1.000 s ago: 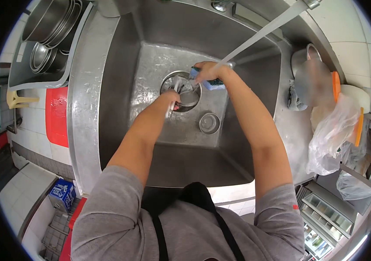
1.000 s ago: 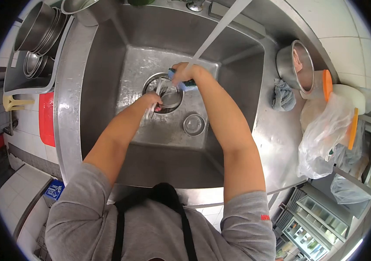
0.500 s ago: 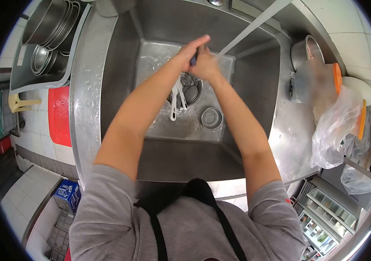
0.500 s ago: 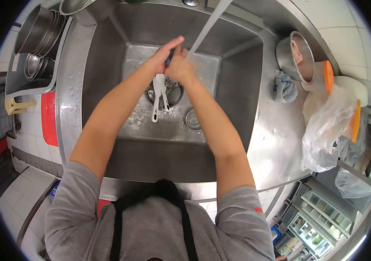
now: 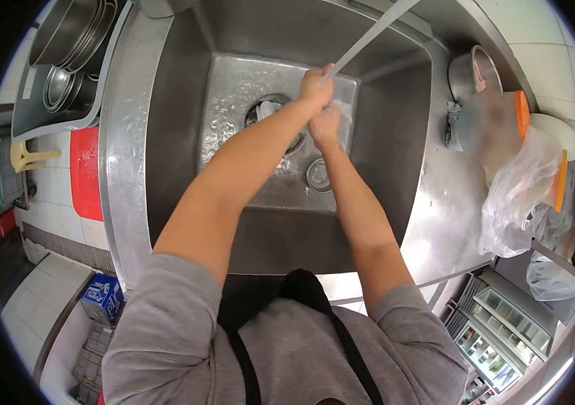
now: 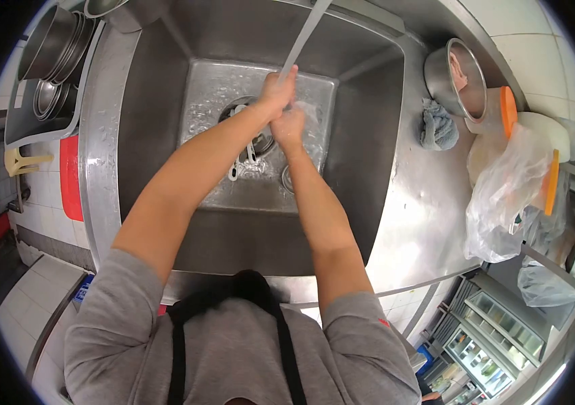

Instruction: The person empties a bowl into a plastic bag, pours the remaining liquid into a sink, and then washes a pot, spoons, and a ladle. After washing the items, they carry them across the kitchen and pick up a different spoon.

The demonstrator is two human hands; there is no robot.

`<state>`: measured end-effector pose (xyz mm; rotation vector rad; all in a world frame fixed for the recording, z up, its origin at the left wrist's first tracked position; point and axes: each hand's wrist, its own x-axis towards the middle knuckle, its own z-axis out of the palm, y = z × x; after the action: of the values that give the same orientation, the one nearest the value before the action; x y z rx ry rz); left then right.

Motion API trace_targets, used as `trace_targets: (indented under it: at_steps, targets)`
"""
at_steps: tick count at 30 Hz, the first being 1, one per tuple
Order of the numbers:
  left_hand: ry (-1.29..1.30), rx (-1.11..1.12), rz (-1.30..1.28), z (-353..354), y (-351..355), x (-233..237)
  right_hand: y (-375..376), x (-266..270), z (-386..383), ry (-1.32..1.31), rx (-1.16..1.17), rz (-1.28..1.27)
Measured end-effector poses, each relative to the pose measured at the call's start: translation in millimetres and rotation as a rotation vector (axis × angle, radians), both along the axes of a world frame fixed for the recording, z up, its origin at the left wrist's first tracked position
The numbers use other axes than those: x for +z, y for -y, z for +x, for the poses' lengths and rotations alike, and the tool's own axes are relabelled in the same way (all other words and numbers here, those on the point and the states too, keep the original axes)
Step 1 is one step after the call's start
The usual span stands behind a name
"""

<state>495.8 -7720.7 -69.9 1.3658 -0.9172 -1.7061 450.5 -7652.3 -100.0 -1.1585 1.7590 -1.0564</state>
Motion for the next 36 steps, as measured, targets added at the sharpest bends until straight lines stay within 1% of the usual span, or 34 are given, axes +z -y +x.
trace_targets:
  at_steps: [1, 3, 4, 6, 8, 9, 10, 11, 13, 14, 15, 16, 17, 18, 19, 20, 21, 22, 24, 25, 26, 27, 28, 29, 30, 32, 34, 35, 36]
  targets:
    - [0.004, 0.000, 0.000, 6, 3, -4, 0, -1, -2, 0.004, 0.000, 0.000]
    - [0.276, -0.361, -0.168, 21, 8, -8, -5, -8, -14, 0.543, 0.256, 0.226]
    - [0.283, -0.356, -0.167, 28, 9, -11, -11, -12, -23, 0.549, 0.262, 0.226]
    - [0.450, -0.692, -0.474, 47, 10, -18, -35, -34, -53, 0.549, 0.068, 0.487]
    - [0.453, -0.678, -0.464, 71, 11, -18, -80, -127, -105, -0.391, 0.421, 0.594]
    - [0.441, -0.677, -0.457, 82, 11, -17, -113, -150, -113, -0.650, 0.393, 0.867]
    - [0.455, -0.670, -0.458, 94, 10, -11, -143, -166, -111, -0.542, 0.276, 0.853]
    - [0.432, -0.663, -0.431, 105, 9, -2, -161, -172, -102, -0.562, 0.113, 0.743]
    - [0.415, -0.656, -0.410, 125, 4, 11, -182, -200, -90, -0.703, 0.001, 0.861]
    - [0.435, -0.583, -0.409, 135, -1, 14, -178, -196, -83, -0.696, 0.001, 0.858]
    - [0.452, -0.513, -0.409, 146, -6, 17, -172, -186, -77, -0.578, -0.065, 0.611]
    - [0.454, -0.519, -0.411, 156, -14, 18, -162, -167, -72, -0.461, -0.130, 0.366]
    - [0.439, -0.432, -0.399, 167, -22, 18, -138, -145, -72, -0.488, -0.042, 0.396]
    - [0.423, -0.343, -0.389, 175, -28, 19, -111, -108, -68, -0.474, 0.016, 0.428]
    - [0.423, -0.339, -0.397, 179, -35, 20, -83, -67, -65, -0.463, 0.079, 0.459]
    - [0.416, -0.294, -0.310, 182, -46, 20, -60, -37, -61, -0.541, 0.167, 0.441]
    - [0.406, -0.251, -0.222, 184, -57, 20, -42, -5, -54, -0.555, 0.229, 0.388]
    - [0.401, -0.248, -0.227, 185, -66, 22, -22, 18, -44, -0.572, 0.290, 0.325]
    - [0.399, -0.197, -0.200, 187, -80, 22, 7, 33, -22, -0.493, 0.357, 0.226]
    - [0.418, -0.167, -0.274, 189, -84, 16, 15, 34, -5, -0.499, 0.361, 0.215]
    - [0.420, -0.158, -0.283, 192, -86, 23, 21, 32, 14, -0.510, 0.372, 0.257]
    - [0.367, -0.125, -0.207, 196, -88, 34, 25, 30, 25, -0.519, 0.384, 0.300]
    - [0.314, -0.092, -0.132, 200, -87, 45, 26, 15, 28, -0.521, 0.391, 0.288]
    - [0.317, -0.080, -0.140, 204, -85, 56, 24, -15, 29, -0.501, 0.464, 0.205]
    - [0.233, -0.043, -0.169, 209, -83, 68, 24, -45, 30, -0.480, 0.537, 0.120]
    - [0.103, 0.031, -0.214, 223, -71, 98, 30, -85, 12, -0.435, 0.587, 0.277]
    - [-0.055, 0.177, -0.340, 232, -52, 136, 35, -129, 1, -0.818, 0.443, -0.282]
    - [-0.053, 0.213, -0.460, 240, -39, 154, 43, -146, -7, -0.586, 0.385, -0.011]
    - [-0.051, 0.248, -0.572, 247, -24, 171, 46, -138, -6, -0.346, 0.327, 0.262]
